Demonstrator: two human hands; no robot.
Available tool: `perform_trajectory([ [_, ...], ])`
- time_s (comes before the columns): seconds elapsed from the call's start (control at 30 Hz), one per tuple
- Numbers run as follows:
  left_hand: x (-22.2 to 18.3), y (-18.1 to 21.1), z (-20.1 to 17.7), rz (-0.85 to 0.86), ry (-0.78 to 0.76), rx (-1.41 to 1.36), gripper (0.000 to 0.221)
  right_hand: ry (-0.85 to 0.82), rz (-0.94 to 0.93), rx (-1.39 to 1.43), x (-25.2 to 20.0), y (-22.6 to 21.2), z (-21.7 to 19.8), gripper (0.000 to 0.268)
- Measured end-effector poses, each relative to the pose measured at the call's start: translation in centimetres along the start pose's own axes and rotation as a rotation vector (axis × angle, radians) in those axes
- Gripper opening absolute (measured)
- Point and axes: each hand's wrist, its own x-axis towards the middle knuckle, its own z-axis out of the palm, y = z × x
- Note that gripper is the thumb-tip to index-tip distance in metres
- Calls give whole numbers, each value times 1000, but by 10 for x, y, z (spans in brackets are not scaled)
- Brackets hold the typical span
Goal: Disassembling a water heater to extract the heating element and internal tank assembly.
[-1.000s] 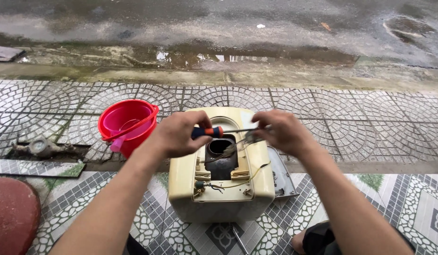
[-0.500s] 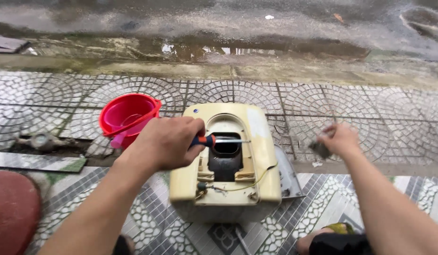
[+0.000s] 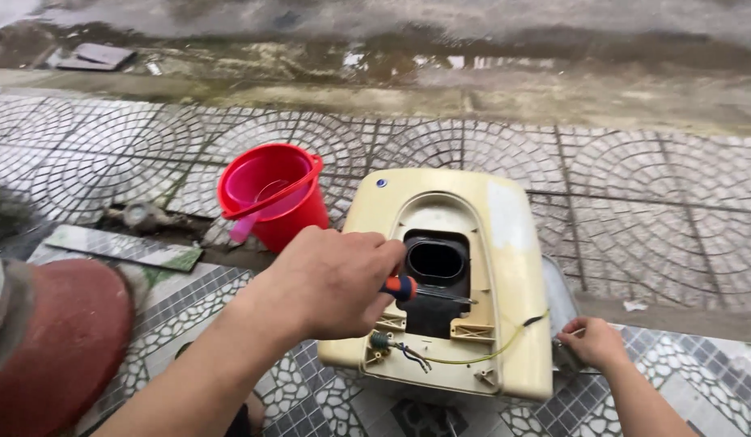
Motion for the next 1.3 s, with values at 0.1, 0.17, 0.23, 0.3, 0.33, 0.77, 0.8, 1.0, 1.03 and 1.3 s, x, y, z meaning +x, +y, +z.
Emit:
perform_trajectory([
  [0.1,9,7,0,3,-83,-9,23,-60,140,56,-16,-20,-14,26],
  [0.17,12,8,6,24,-85,27,25,-54,172,151,-19,-27,-19,27],
  [0.23,12,12,-4,3,-125,15,25,-115,137,168,-34,-43,-50,36],
  [0.3,12,12,-6,-12,-170,5,24,-179,106,190,-49,-60,-84,47],
  [0.33,11,9,-2,-6,-134,12,23,-82,129,323,-56,-70,-104,42],
  [0.77,-40,-8,-23,-15,25,-41,23,238,-436,-148,-261,-220,-345,47],
  [0.8,-46,-6,-28,-10,35,-37,23,249,-433,-148,-275,-215,-328,47],
  [1.0,-55,-18,-13,0,66,-67,24,107,-595,-203,-323,-240,-248,68],
  [1.03,-55,-21,-14,-29,44,-70,21,39,-608,-230,-321,-249,-240,70],
  [1.3,-53,-39,-21,-240,-132,-64,24,-121,-709,-617,-287,-275,-155,43],
])
